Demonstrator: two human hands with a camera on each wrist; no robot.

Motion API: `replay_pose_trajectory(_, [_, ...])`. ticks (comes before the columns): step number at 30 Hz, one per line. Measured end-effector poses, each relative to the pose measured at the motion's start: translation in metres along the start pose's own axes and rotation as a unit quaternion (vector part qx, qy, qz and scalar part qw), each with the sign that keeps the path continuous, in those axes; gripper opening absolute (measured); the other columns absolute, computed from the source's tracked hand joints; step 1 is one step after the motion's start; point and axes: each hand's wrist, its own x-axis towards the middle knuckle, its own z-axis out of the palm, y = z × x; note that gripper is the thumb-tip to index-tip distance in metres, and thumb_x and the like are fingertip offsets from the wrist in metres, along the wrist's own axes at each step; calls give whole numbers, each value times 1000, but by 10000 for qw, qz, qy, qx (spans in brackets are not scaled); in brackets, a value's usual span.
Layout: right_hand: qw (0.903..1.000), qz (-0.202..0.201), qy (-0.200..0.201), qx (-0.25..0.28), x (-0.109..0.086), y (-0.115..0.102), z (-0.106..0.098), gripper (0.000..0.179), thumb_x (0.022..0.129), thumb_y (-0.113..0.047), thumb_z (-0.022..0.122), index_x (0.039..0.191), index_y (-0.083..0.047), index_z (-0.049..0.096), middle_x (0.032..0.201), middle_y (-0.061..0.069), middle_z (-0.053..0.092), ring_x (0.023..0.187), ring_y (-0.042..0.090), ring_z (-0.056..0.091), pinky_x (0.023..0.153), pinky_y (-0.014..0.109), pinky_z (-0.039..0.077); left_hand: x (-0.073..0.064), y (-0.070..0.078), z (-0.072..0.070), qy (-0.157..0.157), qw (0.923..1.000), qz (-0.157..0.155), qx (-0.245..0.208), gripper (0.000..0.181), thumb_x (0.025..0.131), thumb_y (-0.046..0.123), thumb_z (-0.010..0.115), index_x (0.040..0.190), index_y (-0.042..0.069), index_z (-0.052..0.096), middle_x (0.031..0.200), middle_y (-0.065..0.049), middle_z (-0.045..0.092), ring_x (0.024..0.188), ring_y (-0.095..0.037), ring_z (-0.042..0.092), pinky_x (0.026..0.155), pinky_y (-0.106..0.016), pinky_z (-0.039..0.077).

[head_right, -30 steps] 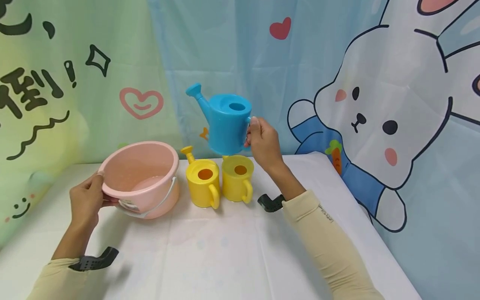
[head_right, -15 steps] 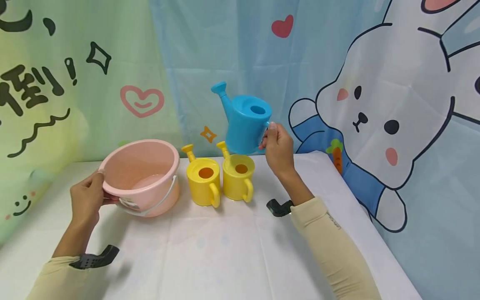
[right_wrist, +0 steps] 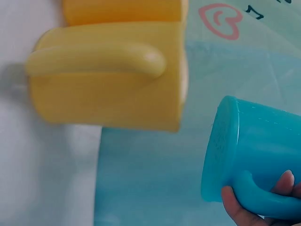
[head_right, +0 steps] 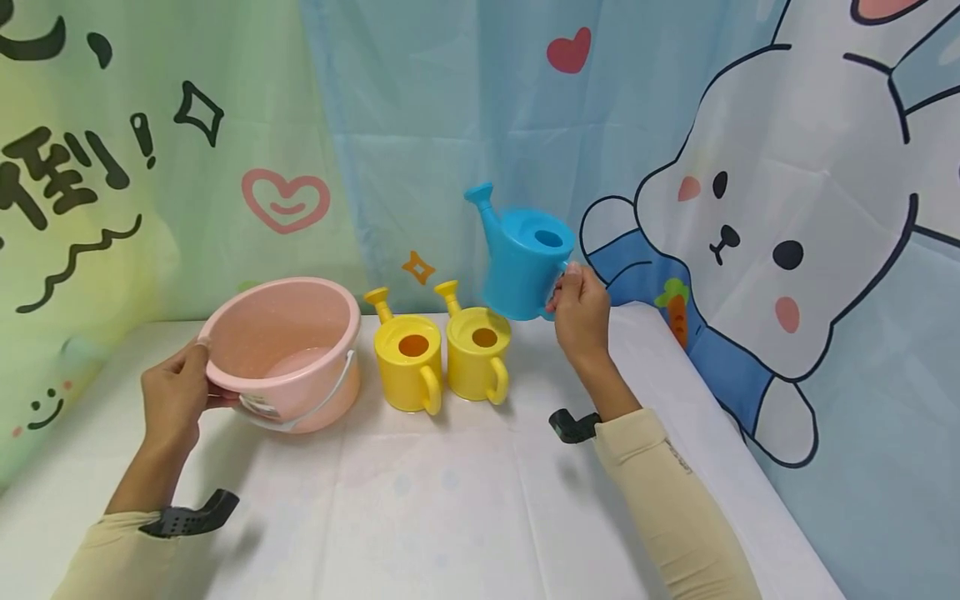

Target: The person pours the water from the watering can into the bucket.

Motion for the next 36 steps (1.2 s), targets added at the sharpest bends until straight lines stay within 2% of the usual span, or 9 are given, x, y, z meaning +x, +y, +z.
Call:
replay_pose_trajectory(6, [9996,167,165,-130,-3,18,-7,46,107,-34,30,94,5,52,76,14,51,68,15,56,67,30,51,0,1,-1,6,10000,33,63,45,101,27,49,141,6,50,59,0,63,40,-13,60,41,-27,55])
replay_pose_trajectory(11, [9986,328,257,-316,-7,33,-10,50,107,-37,30,97,8,51,77,15,51,70,18,55,66,27,48,-1,1,-1,20,10000,-85,-26,46,101,27,50,142,7,49,59,-1,63,40,-14,60,41,-27,55])
replay_pose_trajectory(19, [9939,920,66,-610,-17,55,-12,52,106,-41,27,97,3,52,82,18,53,79,29,54,68,34,45,-1,0,-1,11,10000,-16,-28,46,101,28,50,141,6,51,58,-2,63,40,-14,60,41,-27,56])
replay_pose_trajectory(26, [9879,1327,-104,-792,-27,70,-10,50,106,-41,27,97,1,53,88,25,57,85,38,57,67,34,45,-1,-1,-1,28,10000,-26,-90,46,100,27,50,141,6,51,59,-3,63,40,-14,60,41,-27,55])
replay_pose_trajectory(31, [9854,1444,-224,-872,-32,78,-11,51,106,-41,26,98,1,53,90,26,57,84,37,56,67,34,46,-2,-1,0,30,10000,-3,-26,46,101,28,50,141,7,51,60,-2,63,40,-14,60,42,-26,56])
replay_pose_trajectory(36, [9834,1350,-294,-1174,-33,85,-12,48,106,-38,27,97,1,54,81,17,56,74,27,55,63,33,46,-1,0,1,37,10000,8,22,45,100,28,50,141,7,51,60,-2,63,41,-14,60,42,-26,56])
